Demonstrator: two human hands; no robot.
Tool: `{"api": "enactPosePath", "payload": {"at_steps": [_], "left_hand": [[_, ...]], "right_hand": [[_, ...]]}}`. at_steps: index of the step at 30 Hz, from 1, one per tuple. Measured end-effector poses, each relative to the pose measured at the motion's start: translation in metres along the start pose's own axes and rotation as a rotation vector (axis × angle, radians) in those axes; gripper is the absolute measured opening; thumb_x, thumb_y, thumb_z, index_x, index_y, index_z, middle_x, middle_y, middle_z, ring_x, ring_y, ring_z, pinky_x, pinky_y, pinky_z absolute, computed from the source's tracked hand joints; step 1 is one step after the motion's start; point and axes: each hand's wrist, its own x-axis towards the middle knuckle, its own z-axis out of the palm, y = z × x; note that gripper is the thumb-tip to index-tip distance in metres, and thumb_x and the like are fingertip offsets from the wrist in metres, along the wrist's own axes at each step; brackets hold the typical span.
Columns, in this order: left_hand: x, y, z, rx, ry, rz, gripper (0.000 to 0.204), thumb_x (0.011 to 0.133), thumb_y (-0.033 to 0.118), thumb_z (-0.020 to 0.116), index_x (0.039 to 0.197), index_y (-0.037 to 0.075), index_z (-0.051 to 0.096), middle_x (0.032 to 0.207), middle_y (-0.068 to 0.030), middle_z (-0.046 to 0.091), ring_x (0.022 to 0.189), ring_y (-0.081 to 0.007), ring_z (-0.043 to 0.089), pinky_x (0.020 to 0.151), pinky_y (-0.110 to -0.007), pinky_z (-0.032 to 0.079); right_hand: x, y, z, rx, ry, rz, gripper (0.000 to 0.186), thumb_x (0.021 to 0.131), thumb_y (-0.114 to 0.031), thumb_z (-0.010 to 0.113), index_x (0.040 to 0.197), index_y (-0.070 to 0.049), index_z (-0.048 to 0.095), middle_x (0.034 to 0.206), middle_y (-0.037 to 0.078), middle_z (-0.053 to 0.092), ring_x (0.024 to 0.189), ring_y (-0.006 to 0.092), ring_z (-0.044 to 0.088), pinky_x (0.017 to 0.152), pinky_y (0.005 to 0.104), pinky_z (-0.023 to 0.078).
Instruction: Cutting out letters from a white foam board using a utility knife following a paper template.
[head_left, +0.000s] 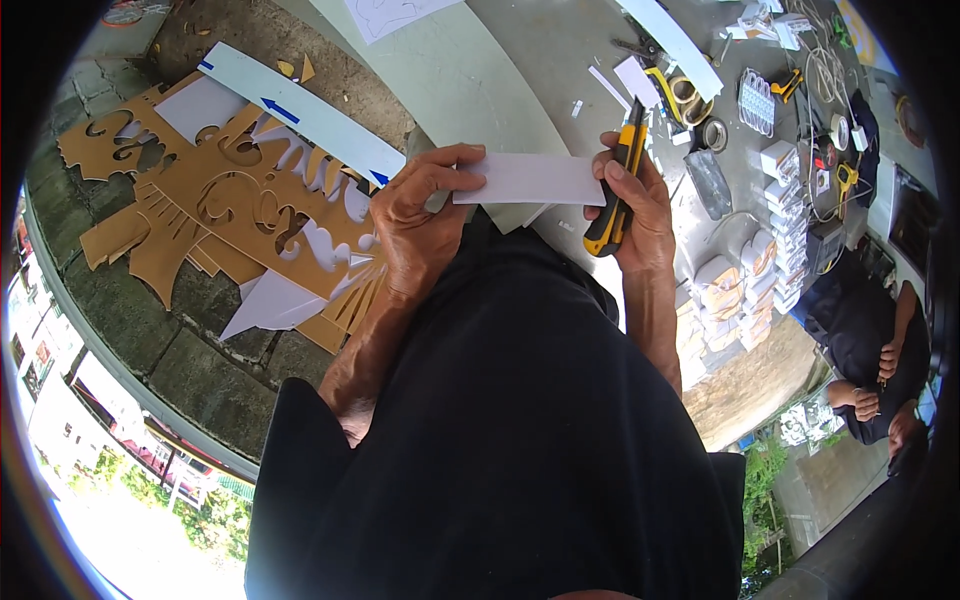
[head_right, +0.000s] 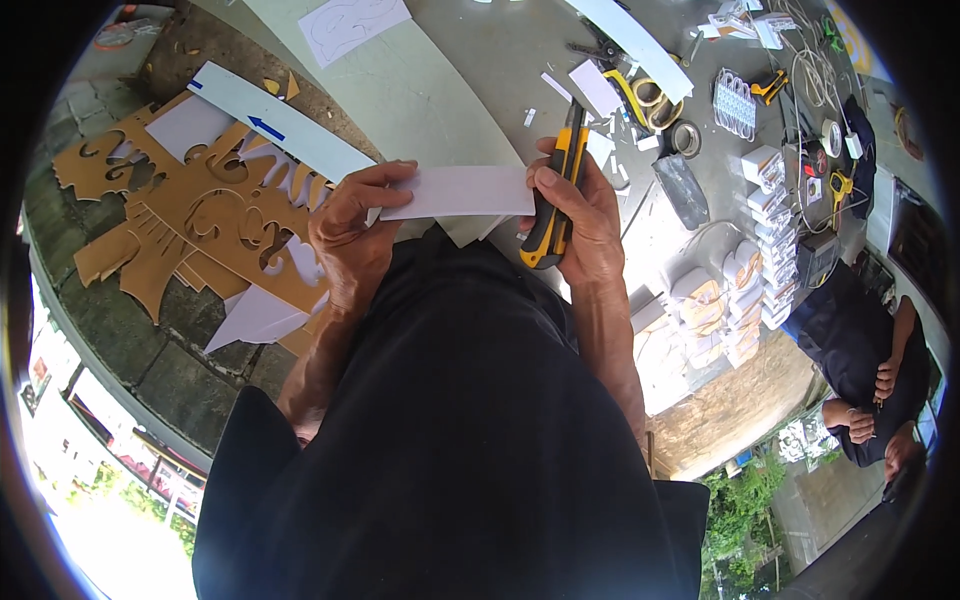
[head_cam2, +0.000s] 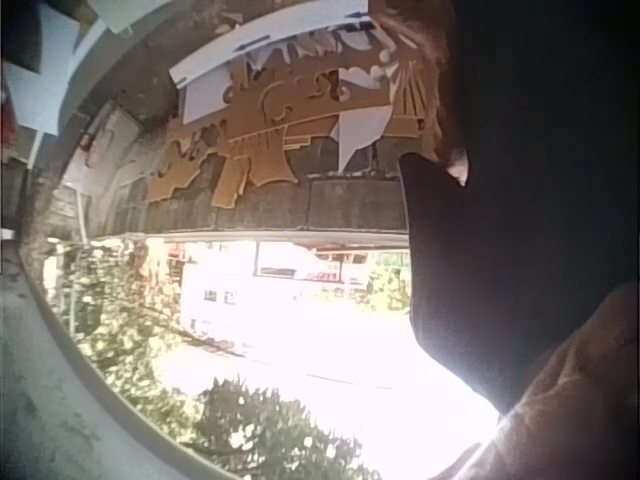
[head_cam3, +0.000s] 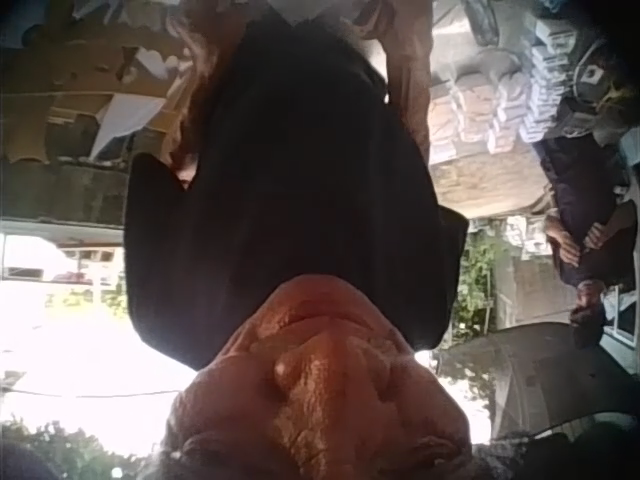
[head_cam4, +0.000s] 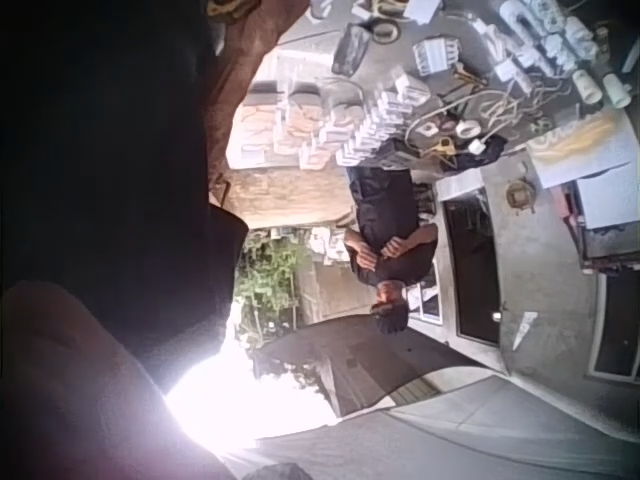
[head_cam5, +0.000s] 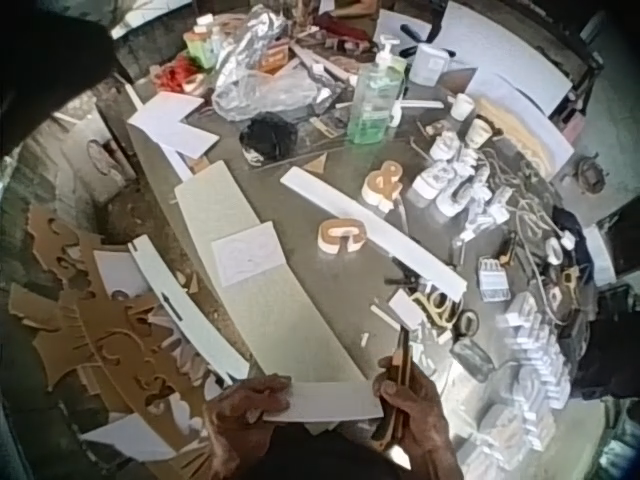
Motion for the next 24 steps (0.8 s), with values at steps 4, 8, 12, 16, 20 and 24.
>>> {"api": "enactPosePath", "payload": {"at_steps": [4,8,12,16,20,24], "left_hand": [[0.012,0.017,0.008,-0.123,-0.032,0.239,0.031,0.068,-0.022,0.07,0.085,0.004,0.072,0.115,-0.0149,0.074,0.116,-0.0306,0.071,0.091,-0.037,0.06],[0.024,0.037,0.009,-0.048,-0.056,0.37,0.03,0.064,-0.021,0.071,0.081,0.004,0.071,0.116,-0.0158,0.074,0.118,-0.0366,0.07,0.091,-0.04,0.061],[0.029,0.05,0.01,0.039,-0.062,0.541,0.027,0.064,-0.016,0.075,0.078,0.006,0.069,0.115,-0.016,0.074,0.116,-0.0382,0.07,0.09,-0.042,0.06],[0.032,0.054,0.013,0.058,-0.063,0.573,0.024,0.064,-0.011,0.08,0.077,0.006,0.069,0.114,-0.0163,0.074,0.114,-0.0385,0.071,0.089,-0.042,0.06],[0.031,0.057,0.012,0.055,-0.083,0.57,0.024,0.065,-0.01,0.081,0.077,0.006,0.068,0.115,-0.0166,0.074,0.115,-0.0389,0.07,0.09,-0.042,0.059],[0.034,0.055,0.013,0.042,-0.095,0.584,0.026,0.064,-0.01,0.08,0.079,0.006,0.068,0.115,-0.0164,0.074,0.116,-0.039,0.07,0.091,-0.042,0.059]], "right_hand": [[-0.016,-0.023,0.0,-0.005,-0.087,-0.165,0.051,0.083,-0.001,0.08,0.129,0.002,0.058,0.091,0.009,0.065,0.07,0.0155,0.067,0.053,0.0267,0.058],[-0.027,-0.034,-0.001,-0.039,-0.149,-0.299,0.056,0.08,0.01,0.079,0.131,0.001,0.057,0.103,0.014,0.068,0.073,0.0149,0.068,0.055,0.0266,0.059],[-0.033,-0.037,0.003,-0.114,-0.12,-0.383,0.058,0.08,0.008,0.08,0.132,0.003,0.056,0.116,0.019,0.067,0.073,0.0144,0.069,0.055,0.0262,0.06],[-0.037,-0.036,0.002,-0.185,-0.045,-0.416,0.062,0.078,0.008,0.081,0.134,0.004,0.053,0.128,0.024,0.064,0.074,0.0143,0.068,0.055,0.0256,0.059],[-0.042,-0.039,0.003,-0.217,-0.046,-0.41,0.062,0.078,0.007,0.082,0.133,0.004,0.053,0.129,0.024,0.063,0.075,0.014,0.068,0.055,0.025,0.06],[-0.046,-0.042,0.008,-0.234,0.003,-0.434,0.06,0.077,0.009,0.077,0.133,0.004,0.054,0.127,0.022,0.062,0.071,0.0102,0.065,0.053,0.0225,0.056]]}}
